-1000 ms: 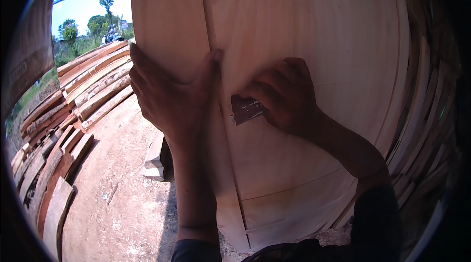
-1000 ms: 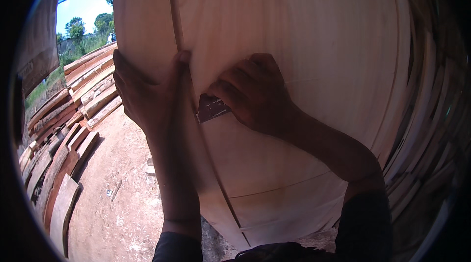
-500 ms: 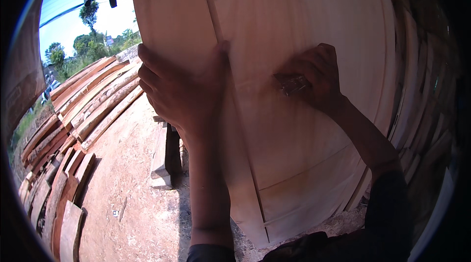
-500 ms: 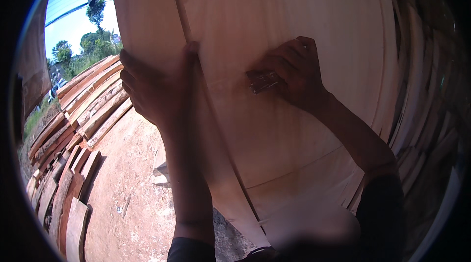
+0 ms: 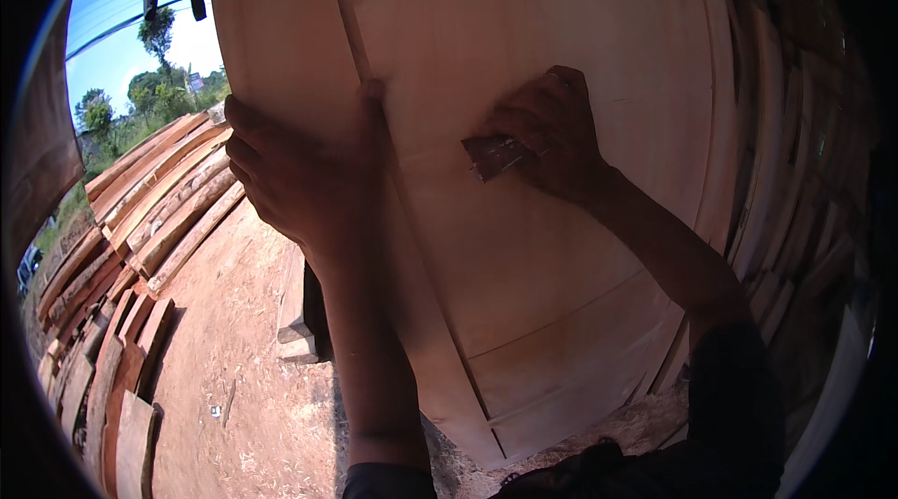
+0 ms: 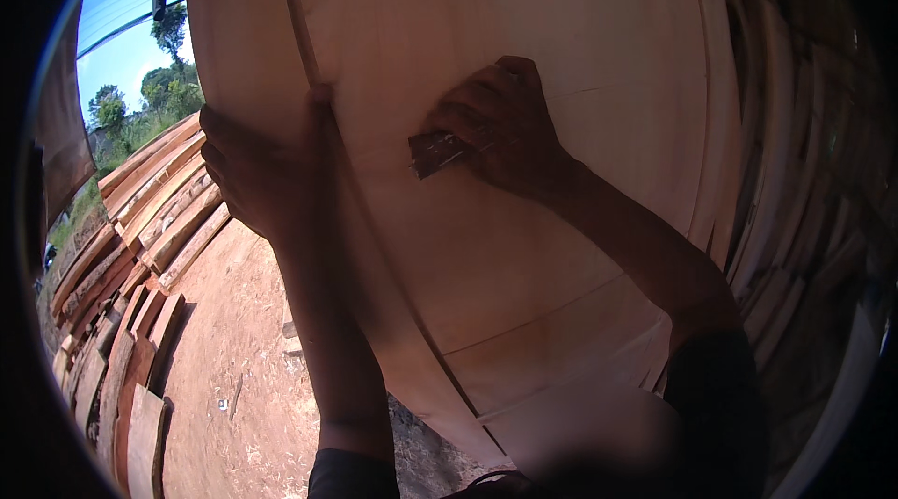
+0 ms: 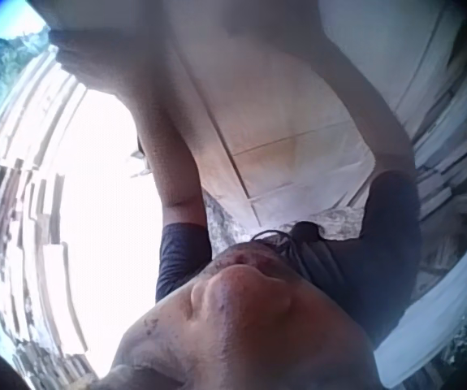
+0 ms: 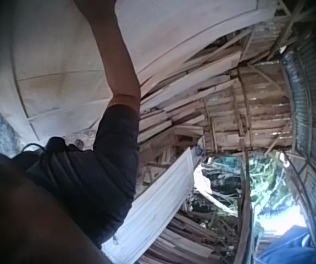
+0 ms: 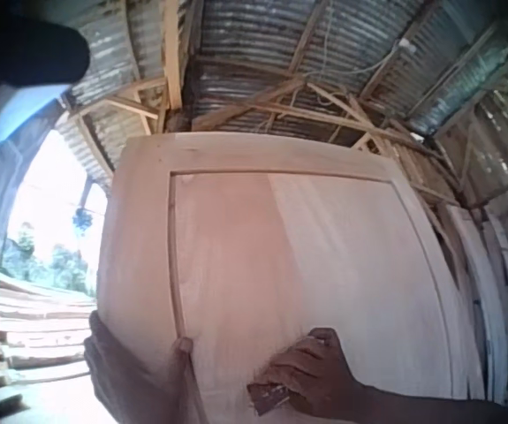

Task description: The person sands the surface and recessed panels of a wooden door using a piece of sandpaper held by hand, moving it across various sections of the wood.

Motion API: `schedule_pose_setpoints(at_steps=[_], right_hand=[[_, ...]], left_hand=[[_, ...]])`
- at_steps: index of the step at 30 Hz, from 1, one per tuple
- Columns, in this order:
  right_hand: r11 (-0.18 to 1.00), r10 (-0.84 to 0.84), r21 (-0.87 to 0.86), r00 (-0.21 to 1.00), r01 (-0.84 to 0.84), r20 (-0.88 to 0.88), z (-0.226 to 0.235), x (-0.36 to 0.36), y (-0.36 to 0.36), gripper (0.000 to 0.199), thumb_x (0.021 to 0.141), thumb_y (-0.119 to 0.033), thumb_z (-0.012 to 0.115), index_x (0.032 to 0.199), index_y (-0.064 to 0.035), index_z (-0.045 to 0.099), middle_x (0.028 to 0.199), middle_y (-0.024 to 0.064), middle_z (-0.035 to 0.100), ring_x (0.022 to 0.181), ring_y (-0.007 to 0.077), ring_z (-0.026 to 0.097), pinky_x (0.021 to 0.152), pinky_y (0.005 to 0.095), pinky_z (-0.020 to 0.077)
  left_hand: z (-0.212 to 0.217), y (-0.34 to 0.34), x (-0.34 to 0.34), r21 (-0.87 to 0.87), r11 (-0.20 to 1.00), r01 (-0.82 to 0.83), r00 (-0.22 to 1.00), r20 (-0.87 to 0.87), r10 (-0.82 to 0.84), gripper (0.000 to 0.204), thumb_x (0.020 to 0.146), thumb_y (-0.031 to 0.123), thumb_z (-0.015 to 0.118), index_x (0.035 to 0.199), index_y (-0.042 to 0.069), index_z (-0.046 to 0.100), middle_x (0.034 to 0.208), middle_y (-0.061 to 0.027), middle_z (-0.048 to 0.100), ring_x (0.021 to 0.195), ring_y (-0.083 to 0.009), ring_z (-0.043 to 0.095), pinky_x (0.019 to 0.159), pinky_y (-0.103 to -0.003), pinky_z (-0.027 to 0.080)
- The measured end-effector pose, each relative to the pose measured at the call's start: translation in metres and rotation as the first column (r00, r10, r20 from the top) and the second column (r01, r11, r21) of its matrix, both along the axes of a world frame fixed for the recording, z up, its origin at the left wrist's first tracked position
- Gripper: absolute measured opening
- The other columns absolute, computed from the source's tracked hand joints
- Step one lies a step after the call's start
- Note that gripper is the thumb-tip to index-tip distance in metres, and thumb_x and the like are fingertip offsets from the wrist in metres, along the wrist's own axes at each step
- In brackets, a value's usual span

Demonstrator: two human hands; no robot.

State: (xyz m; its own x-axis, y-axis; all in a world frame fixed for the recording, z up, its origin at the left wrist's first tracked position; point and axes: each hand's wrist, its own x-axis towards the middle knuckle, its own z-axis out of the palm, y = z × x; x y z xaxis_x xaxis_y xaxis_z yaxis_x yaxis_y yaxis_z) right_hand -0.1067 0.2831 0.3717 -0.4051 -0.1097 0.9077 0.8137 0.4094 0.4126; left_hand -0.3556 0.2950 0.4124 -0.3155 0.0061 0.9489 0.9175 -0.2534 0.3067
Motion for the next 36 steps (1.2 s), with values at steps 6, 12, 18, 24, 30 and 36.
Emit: schedule_pose_setpoints(at_steps=[6,12,18,24,30,36], right_hand=[[0.999,-0.005,0.042,0.998,0.003,0.057,0.001,0.051,-0.005,0.021,0.084,-0.021,0.084,0.102,-0.0249,0.076,0.103,-0.0072,0.068,0.100,0.0167,0.064,0.103,0.0497,0.0428],[0.989,0.133,0.056,0.988,-0.137,0.079,0.007,0.041,-0.001,0.016,0.082,-0.017,0.084,0.095,-0.0219,0.076,0.090,-0.0067,0.065,0.093,0.0148,0.063,0.098,0.0469,0.0426],[0.979,0.180,0.067,0.971,-0.192,0.156,0.011,0.074,0.000,0.025,0.076,-0.009,0.086,0.098,-0.0186,0.076,0.086,-0.0042,0.062,0.089,0.0181,0.062,0.097,0.0470,0.0413],[0.981,0.145,0.101,0.970,-0.167,0.195,0.013,0.104,-0.005,0.021,0.079,-0.009,0.085,0.095,-0.0183,0.075,0.085,-0.0043,0.059,0.087,0.0174,0.061,0.097,0.0476,0.0416],[0.964,0.239,0.053,0.937,-0.260,0.254,0.026,-0.002,0.008,0.016,0.081,-0.014,0.085,0.094,-0.0165,0.075,0.091,-0.0038,0.061,0.092,0.0174,0.062,0.097,0.0452,0.0422],[0.989,0.132,0.038,0.966,-0.144,0.222,0.017,0.029,-0.005,0.017,0.081,-0.018,0.085,0.095,-0.0175,0.076,0.091,-0.0042,0.062,0.093,0.0179,0.062,0.098,0.0447,0.0409]], left_hand=[[0.003,-0.003,-0.002,-0.053,0.998,0.013,1.000,0.018,-0.012,0.122,0.074,0.079,0.084,0.156,-0.001,0.039,0.134,-0.0290,0.059,0.128,-0.0467,0.061,0.103,-0.060,0.052],[0.001,0.004,-0.005,-0.044,0.998,0.037,0.999,-0.008,-0.037,0.123,0.075,0.078,0.083,0.157,-0.002,0.040,0.139,-0.0288,0.059,0.132,-0.0462,0.060,0.108,-0.058,0.050],[0.001,0.008,-0.021,-0.045,0.998,0.048,0.999,-0.010,-0.048,0.125,0.076,0.078,0.083,0.160,-0.003,0.038,0.146,-0.0301,0.056,0.136,-0.0454,0.058,0.111,-0.057,0.049],[0.004,0.004,-0.015,-0.096,0.994,0.048,0.998,0.052,-0.043,0.129,0.073,0.082,0.082,0.160,-0.003,0.038,0.143,-0.0296,0.057,0.134,-0.0453,0.059,0.110,-0.058,0.049],[0.003,0.005,-0.015,-0.095,0.995,0.042,0.999,0.027,-0.040,0.123,0.071,0.080,0.084,0.154,0.000,0.041,0.135,-0.0258,0.062,0.128,-0.0430,0.063,0.103,-0.058,0.053],[-0.004,0.006,-0.014,-0.058,0.997,0.042,0.999,-0.014,-0.043,0.116,0.074,0.078,0.086,0.152,0.004,0.044,0.135,-0.0235,0.061,0.127,-0.0426,0.064,0.101,-0.057,0.054]])
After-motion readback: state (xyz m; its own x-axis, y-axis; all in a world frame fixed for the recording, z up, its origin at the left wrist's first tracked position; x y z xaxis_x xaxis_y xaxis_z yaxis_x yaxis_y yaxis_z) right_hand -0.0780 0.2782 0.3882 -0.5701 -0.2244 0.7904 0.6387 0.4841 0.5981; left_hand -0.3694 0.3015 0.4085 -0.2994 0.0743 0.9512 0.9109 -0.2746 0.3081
